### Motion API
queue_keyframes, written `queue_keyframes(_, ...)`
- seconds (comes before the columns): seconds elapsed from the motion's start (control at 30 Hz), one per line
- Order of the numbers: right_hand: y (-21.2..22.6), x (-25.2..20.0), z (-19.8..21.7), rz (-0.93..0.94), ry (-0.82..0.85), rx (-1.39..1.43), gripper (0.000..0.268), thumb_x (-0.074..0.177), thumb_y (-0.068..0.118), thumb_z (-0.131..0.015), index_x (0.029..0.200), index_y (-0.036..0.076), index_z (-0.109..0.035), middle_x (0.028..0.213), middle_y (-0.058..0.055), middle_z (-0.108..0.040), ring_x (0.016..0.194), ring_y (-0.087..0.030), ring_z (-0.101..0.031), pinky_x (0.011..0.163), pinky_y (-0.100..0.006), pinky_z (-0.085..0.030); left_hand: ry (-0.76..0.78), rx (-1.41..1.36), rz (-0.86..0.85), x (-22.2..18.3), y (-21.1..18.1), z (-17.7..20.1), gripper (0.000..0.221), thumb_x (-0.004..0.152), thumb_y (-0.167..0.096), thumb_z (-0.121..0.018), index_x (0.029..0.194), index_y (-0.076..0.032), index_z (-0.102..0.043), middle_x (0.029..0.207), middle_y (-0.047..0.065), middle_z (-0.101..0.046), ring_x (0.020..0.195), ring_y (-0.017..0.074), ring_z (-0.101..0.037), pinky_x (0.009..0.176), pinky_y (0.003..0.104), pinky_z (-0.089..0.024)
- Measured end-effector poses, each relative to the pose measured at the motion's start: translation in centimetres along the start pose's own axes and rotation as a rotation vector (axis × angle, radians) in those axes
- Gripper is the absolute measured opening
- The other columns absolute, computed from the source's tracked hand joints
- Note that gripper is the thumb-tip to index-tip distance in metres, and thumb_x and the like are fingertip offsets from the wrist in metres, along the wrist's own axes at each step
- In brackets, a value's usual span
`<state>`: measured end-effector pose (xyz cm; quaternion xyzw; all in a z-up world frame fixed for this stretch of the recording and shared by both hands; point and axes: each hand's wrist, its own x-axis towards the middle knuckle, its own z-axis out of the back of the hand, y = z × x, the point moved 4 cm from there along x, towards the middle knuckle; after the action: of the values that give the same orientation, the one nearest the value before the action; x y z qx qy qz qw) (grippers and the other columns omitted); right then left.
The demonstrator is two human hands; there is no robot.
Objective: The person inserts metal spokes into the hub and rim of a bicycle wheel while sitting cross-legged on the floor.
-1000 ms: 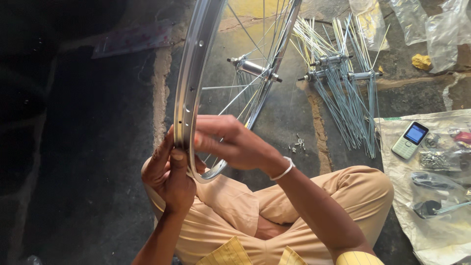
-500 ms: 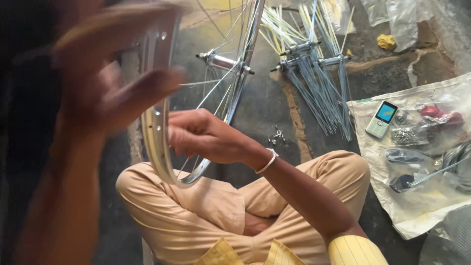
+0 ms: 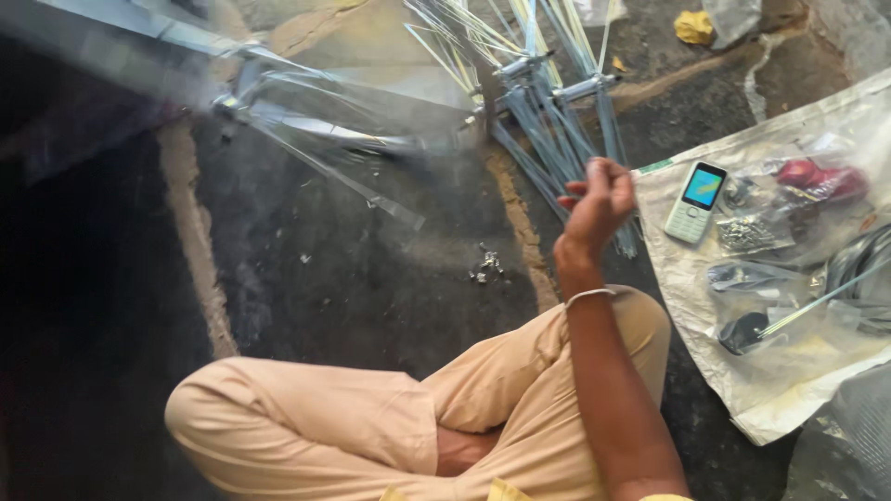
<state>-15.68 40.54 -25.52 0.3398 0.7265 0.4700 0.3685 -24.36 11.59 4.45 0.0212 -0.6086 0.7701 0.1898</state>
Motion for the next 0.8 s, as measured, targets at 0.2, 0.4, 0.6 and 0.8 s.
queue_keyframes(0.2,-1.7,-0.1,-2.1,-0.145,0.149,-0.059,0.011,0.097,0.017,-0.061,0.099,0.007,-0.066,0.092,-0.002,-0.067,0.068,-0.010,-0.064,0.052,-0.023,-0.052,0.008,-0.006,0.041,1.6,1.1,-1.8,0.046,0.095,-0.017,-0.071,0.137,-0.005,-0.056,0.117,0.009,-0.065,0.096,0.0175,-0.061,0.087,0.030,-0.052)
queue_keyframes(0.4,-2.1,-0.5,-2.9,-0.219,0.243,-0.034,0.016,0.099,0.021,-0.057,0.098,0.008,-0.066,0.094,-0.001,-0.068,0.067,-0.009,-0.064,0.053,-0.023,-0.052,-0.020,-0.007,0.027,0.5,-0.2,-0.3,0.044,0.093,-0.011,-0.072,0.134,-0.003,-0.058,0.117,0.009,-0.065,0.097,0.0185,-0.062,0.089,0.031,-0.052)
queue_keyframes(0.6,-3.0,-0.5,-2.4,-0.126,0.242,-0.212,0.015,0.099,0.021,-0.059,0.095,0.008,-0.065,0.089,0.000,-0.066,0.066,-0.008,-0.063,0.052,-0.025,-0.053,-0.034,-0.012,-0.029,-3.4,-3.0,1.3,0.043,0.091,-0.006,-0.073,0.131,-0.002,-0.060,0.117,0.010,-0.065,0.099,0.0195,-0.062,0.090,0.031,-0.052)
queue_keyframes(0.8,-4.4,-1.0,-1.9,0.388,0.268,-0.645,0.014,0.093,0.014,-0.068,0.099,0.002,-0.067,0.091,-0.011,-0.073,0.078,-0.022,-0.069,0.072,-0.038,-0.055,-0.054,-0.050,-0.113,-3.4,-5.8,10.7,0.042,0.088,0.000,-0.074,0.128,-0.001,-0.062,0.117,0.010,-0.065,0.100,0.0205,-0.063,0.092,0.032,-0.053)
